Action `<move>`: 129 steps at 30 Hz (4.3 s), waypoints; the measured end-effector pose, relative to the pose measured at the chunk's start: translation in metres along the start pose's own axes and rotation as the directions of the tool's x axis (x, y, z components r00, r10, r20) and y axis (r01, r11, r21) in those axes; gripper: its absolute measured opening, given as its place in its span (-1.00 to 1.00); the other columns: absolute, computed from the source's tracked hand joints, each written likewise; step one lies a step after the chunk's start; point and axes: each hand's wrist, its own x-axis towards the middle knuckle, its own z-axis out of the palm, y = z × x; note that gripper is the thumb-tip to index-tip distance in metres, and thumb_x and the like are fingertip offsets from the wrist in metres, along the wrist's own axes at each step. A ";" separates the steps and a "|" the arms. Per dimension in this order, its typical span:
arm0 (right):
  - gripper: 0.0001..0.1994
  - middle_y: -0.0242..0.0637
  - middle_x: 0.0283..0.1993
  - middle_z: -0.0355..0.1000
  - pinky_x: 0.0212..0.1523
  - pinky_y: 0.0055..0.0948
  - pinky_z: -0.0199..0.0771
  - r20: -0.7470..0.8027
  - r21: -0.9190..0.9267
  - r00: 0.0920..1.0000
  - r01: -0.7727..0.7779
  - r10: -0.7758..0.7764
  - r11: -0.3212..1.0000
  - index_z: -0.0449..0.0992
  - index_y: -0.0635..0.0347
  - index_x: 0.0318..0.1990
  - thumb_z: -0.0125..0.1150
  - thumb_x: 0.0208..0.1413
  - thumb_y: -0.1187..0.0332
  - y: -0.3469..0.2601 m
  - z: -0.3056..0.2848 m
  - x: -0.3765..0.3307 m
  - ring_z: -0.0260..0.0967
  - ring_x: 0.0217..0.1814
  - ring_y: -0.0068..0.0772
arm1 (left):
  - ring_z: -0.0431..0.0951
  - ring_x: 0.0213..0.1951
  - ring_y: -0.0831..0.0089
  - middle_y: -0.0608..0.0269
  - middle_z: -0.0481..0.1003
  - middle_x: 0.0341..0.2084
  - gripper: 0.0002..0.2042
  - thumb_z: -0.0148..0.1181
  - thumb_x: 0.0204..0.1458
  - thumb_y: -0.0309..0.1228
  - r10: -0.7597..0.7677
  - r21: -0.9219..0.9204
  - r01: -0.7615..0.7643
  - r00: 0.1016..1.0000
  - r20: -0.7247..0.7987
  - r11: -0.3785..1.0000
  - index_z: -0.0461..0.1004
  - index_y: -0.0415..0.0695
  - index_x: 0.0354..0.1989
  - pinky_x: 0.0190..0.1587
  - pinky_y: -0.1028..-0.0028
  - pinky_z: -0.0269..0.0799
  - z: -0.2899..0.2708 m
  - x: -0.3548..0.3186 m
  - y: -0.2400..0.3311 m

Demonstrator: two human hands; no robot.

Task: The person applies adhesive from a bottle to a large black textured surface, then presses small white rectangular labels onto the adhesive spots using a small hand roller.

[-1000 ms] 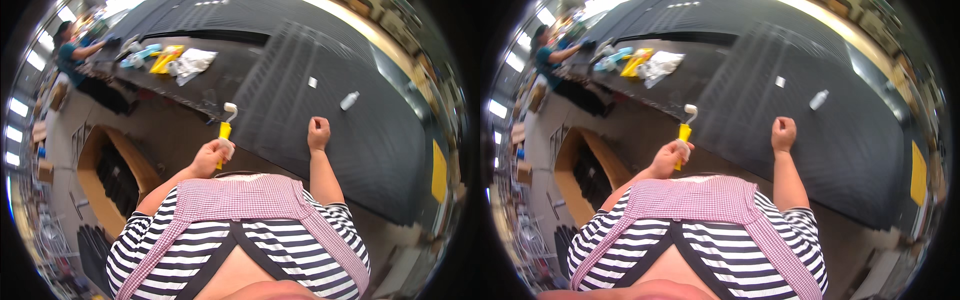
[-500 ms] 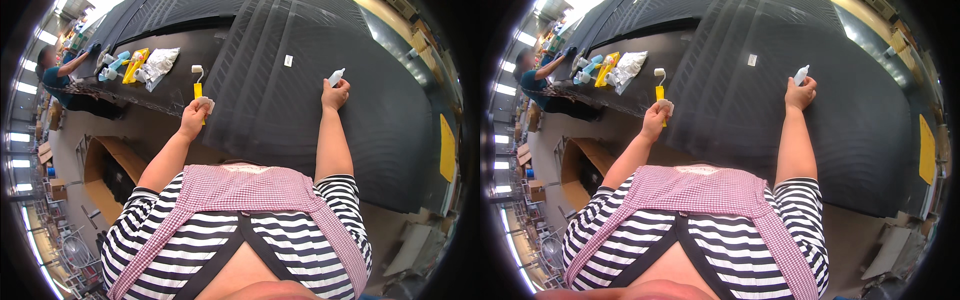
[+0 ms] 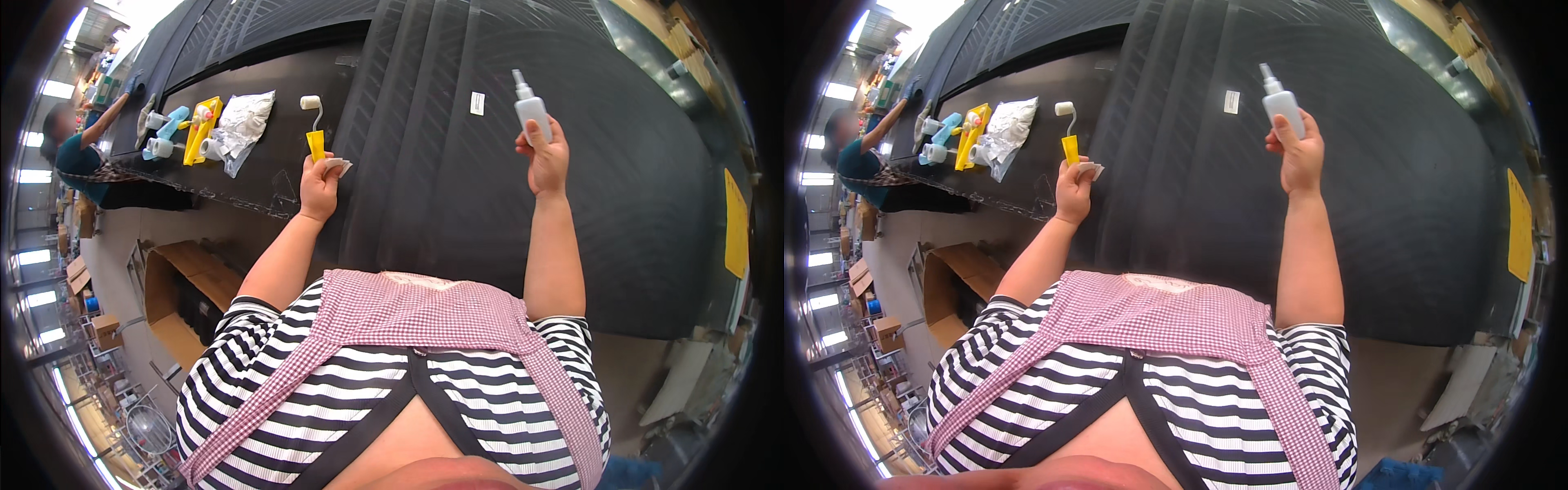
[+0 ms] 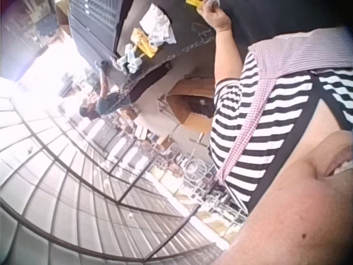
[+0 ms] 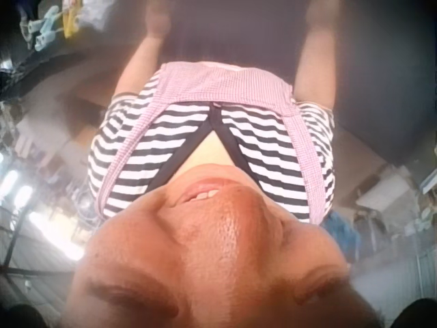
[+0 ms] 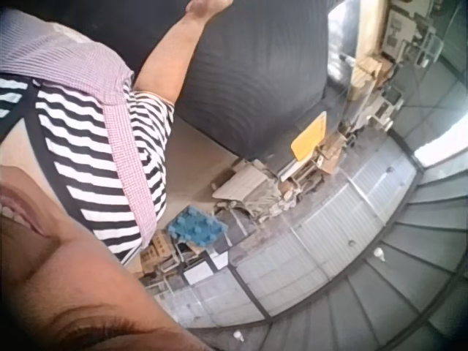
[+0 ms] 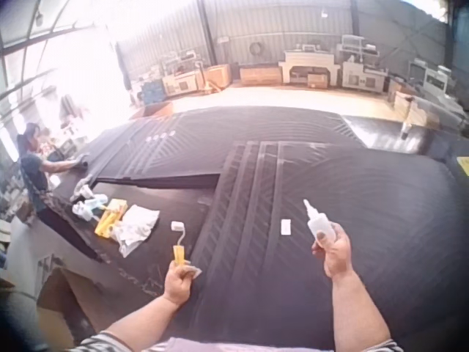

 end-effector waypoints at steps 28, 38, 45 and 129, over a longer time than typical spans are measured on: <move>-0.74 -0.14 -0.31 0.53 -0.23 -0.24 0.50 0.247 -0.607 0.862 0.494 -0.443 0.623 0.61 0.26 -0.37 0.47 -0.10 0.25 0.052 0.129 0.087 0.51 -0.30 -0.09 | 0.48 -0.14 0.18 0.14 0.45 -0.25 -0.85 0.27 -0.06 -0.58 -0.035 -0.013 0.034 0.996 -0.079 0.999 0.64 -0.01 -0.37 -0.02 0.30 0.43 -0.015 0.005 0.011; -0.60 -0.06 -0.32 0.55 -0.20 -0.12 0.50 0.266 -0.722 0.823 0.515 -0.501 0.462 0.55 0.32 -0.28 0.39 0.00 0.09 0.067 0.112 0.084 0.53 -0.27 -0.02 | 0.48 -0.15 0.14 0.09 0.41 -0.19 -0.88 0.29 0.02 -0.54 -0.063 -0.097 0.056 0.996 -0.070 0.994 0.59 -0.04 -0.28 -0.05 0.35 0.43 -0.012 -0.004 0.007; -0.70 -0.14 -0.29 0.58 -0.23 -0.30 0.52 0.227 -0.527 0.873 0.483 -0.432 0.699 0.57 0.36 -0.26 0.38 0.06 0.24 0.064 0.112 0.079 0.55 -0.28 -0.25 | 0.47 -0.15 0.15 0.12 0.43 -0.23 -0.88 0.31 -0.02 -0.53 -0.084 -0.073 0.079 0.994 -0.069 0.994 0.61 -0.02 -0.31 -0.05 0.34 0.42 -0.015 0.000 0.009; -0.63 -0.23 -0.46 0.53 -0.25 -0.18 0.46 0.102 -0.695 0.793 0.488 -0.600 0.528 0.58 0.13 -0.46 0.30 0.03 -0.02 0.086 0.096 0.096 0.51 -0.36 -0.08 | 0.48 -0.21 0.30 0.10 0.41 -0.13 -0.97 0.20 0.12 -0.52 -0.045 -0.065 0.045 0.999 -0.002 0.997 0.51 -0.20 -0.30 -0.14 0.45 0.44 -0.004 0.002 -0.001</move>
